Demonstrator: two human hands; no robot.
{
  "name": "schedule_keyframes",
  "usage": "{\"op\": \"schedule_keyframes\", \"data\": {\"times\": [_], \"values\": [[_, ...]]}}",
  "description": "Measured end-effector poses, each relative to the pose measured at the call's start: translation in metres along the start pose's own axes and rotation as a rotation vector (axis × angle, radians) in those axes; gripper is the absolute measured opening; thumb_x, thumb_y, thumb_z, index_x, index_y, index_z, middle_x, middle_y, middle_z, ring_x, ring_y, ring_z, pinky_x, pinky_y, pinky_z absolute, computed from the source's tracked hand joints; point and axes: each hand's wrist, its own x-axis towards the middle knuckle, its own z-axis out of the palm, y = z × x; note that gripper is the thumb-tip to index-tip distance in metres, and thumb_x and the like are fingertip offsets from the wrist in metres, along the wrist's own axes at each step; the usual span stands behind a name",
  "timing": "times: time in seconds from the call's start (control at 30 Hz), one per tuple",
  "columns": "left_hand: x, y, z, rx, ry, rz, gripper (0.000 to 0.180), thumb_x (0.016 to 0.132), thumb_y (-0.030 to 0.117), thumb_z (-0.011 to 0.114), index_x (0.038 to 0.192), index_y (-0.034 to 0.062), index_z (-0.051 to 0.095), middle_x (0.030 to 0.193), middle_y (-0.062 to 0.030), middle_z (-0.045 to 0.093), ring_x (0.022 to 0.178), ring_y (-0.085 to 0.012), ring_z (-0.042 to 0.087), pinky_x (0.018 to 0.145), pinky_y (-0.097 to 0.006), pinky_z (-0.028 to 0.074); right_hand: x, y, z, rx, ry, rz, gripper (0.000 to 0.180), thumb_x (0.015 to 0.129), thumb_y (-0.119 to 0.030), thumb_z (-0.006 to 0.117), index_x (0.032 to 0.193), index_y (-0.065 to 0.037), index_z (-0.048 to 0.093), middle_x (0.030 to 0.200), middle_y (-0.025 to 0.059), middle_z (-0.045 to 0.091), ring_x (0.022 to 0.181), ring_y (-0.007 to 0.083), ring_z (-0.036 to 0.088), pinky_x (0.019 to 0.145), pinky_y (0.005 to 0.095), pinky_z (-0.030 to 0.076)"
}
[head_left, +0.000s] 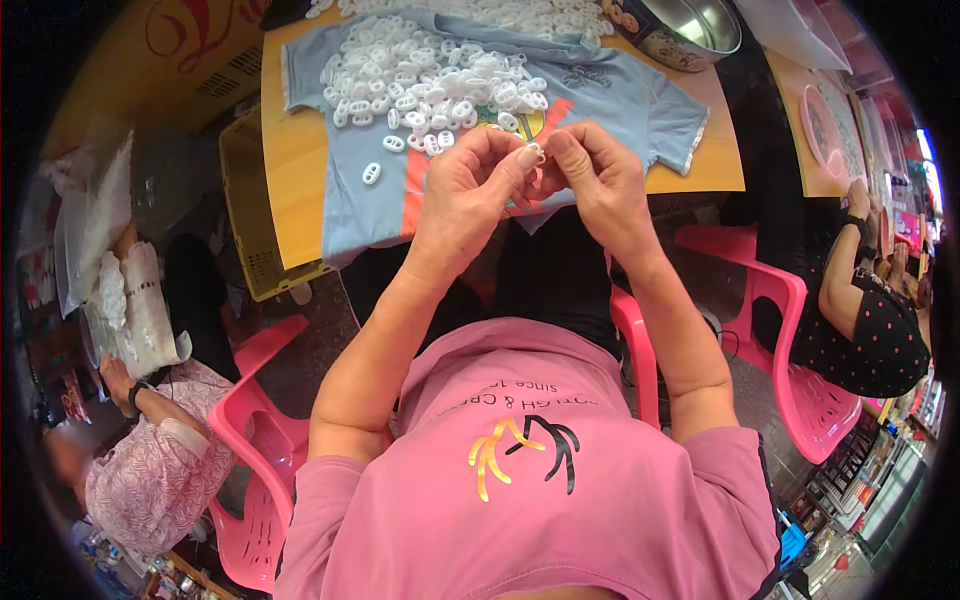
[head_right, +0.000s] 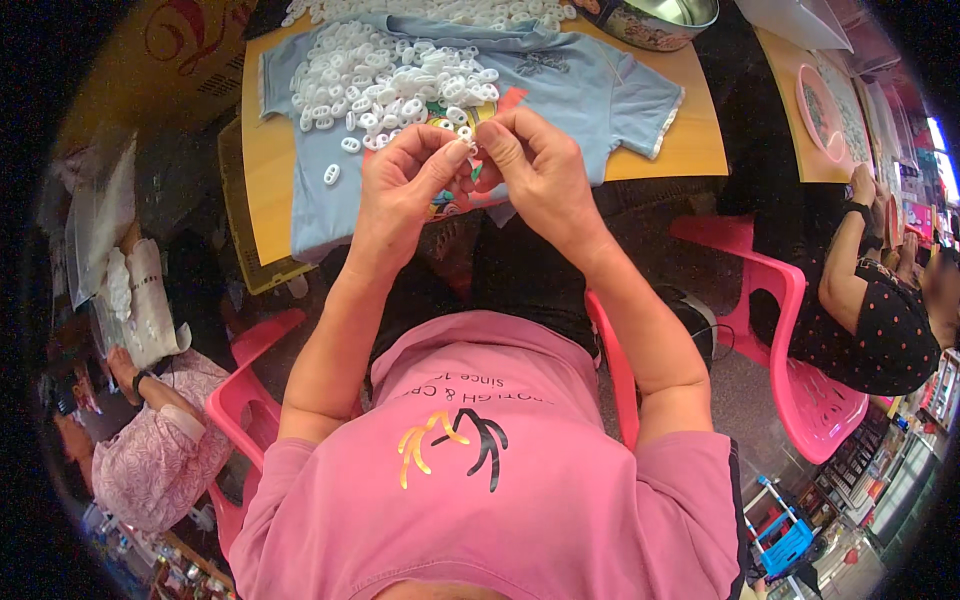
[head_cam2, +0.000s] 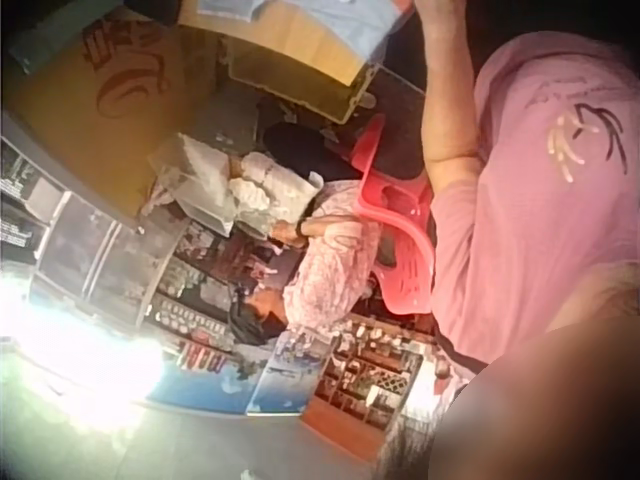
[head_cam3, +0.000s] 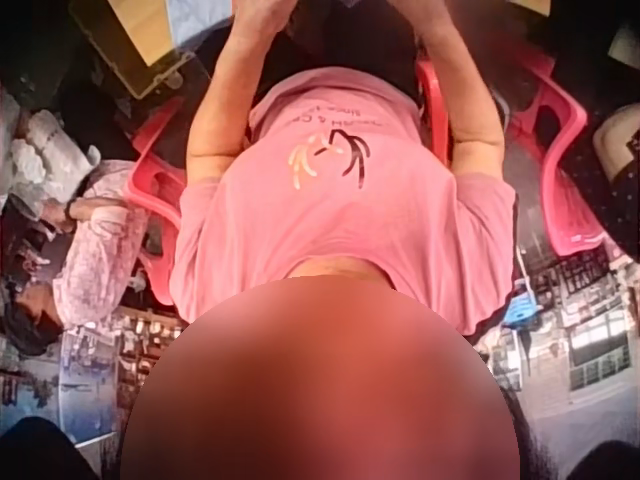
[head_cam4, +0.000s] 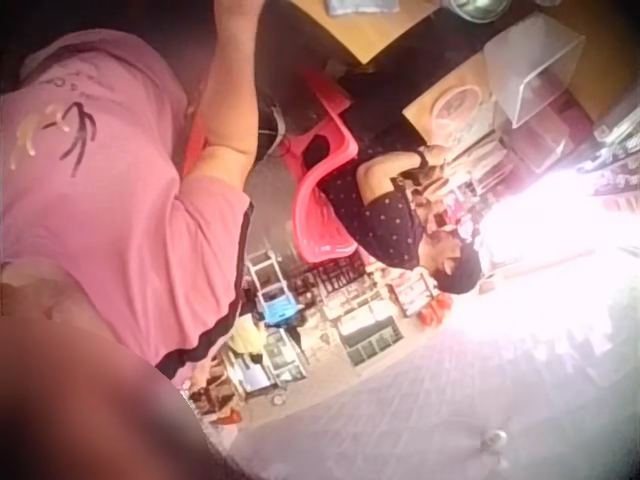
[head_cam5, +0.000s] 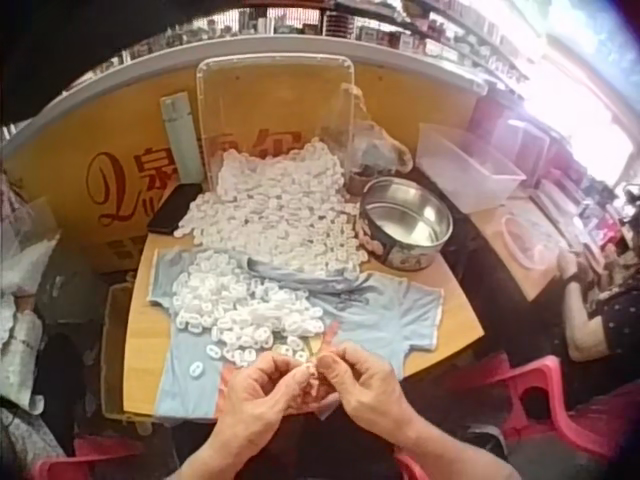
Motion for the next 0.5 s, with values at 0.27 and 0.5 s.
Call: {"op": "schedule_keyframes", "data": {"times": [0.27,0.5], "values": [[-0.001,0.004,0.005,-0.057,0.003,-0.04,0.017,0.094,0.015,0.062,0.092,-0.0018,0.059,0.076,-0.0051,0.063,0.064,-0.0094,0.059,0.06,-0.023,0.05,0.002,0.001,0.001,-0.027,0.062,-0.028,0.027,0.099,-0.024,0.055,0.09,0.001,0.06,0.077,0.0024,0.061,0.062,0.0069,0.056,0.058,0.0213,0.048],[-0.002,0.002,0.01,-0.036,0.049,0.052,0.016,0.093,0.014,0.063,0.091,-0.0014,0.059,0.076,-0.0046,0.064,0.066,-0.0082,0.06,0.059,-0.023,0.05,0.003,0.005,0.014,0.205,0.167,0.021,0.028,0.097,-0.027,0.058,0.087,-0.001,0.061,0.075,0.0015,0.061,0.059,0.0048,0.055,0.053,0.0198,0.045]]}}
